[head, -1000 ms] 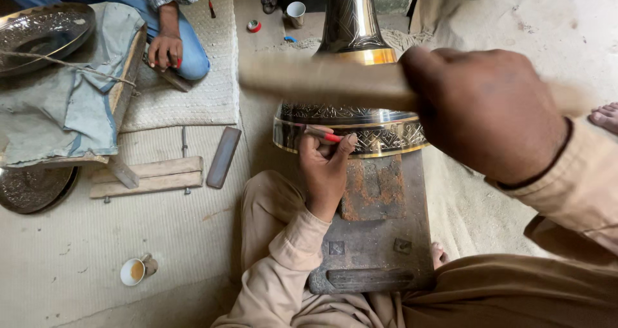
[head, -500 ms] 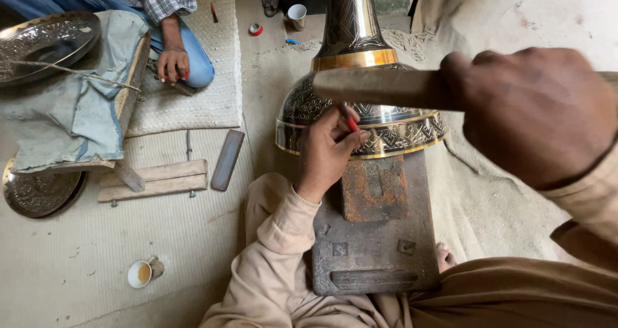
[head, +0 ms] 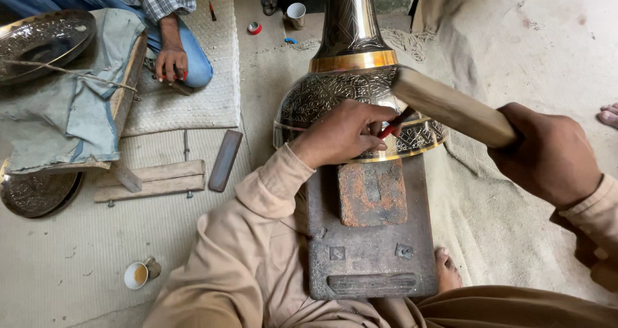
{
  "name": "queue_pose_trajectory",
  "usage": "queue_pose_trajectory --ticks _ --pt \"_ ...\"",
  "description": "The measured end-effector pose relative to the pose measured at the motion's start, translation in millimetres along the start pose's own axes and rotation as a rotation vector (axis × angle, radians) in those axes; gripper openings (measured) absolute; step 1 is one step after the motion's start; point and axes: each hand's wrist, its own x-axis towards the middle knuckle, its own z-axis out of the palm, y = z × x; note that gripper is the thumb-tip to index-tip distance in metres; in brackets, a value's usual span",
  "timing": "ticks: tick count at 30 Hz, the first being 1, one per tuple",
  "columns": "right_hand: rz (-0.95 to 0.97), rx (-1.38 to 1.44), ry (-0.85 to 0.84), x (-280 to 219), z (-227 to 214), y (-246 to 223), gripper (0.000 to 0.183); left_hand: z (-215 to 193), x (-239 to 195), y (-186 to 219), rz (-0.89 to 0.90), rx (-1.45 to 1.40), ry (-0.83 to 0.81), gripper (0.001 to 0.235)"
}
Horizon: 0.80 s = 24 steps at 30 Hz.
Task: The person uses a small chisel and a wooden mallet to engrave intricate patterns onto the surface of a large metal vase. They repeatedly tap the chisel to create detailed designs on the vase's body.
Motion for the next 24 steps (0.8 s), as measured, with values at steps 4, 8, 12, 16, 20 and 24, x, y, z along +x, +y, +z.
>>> queue_pose_trajectory --ticks 4,8,12,16,20,24 --pt "-0.003 0.443 0.098 -15 36 18 0.027 -2 9 1 0.118 0.000 -0.115 0.035" --pt "0.071 0.538 0.102 -27 64 30 0.025 -7 22 1 0.192 0.062 -0.212 0.041" --pt "0.109 0.444 0.029 -37 80 36 0.025 -4 27 6 0.179 0.074 -0.337 0.038" --pt "-0.078 0.639 0.184 -43 87 36 0.030 -4 29 15 0.115 0.092 -0.451 0.036" --pt "-0.093 0.567 0.189 -43 90 39 0.032 -8 32 25 0.182 0.108 -0.465 0.041" --pt "0.022 0.275 -0.025 -36 95 47 0.025 -7 30 33 0.097 0.134 -0.519 0.040"
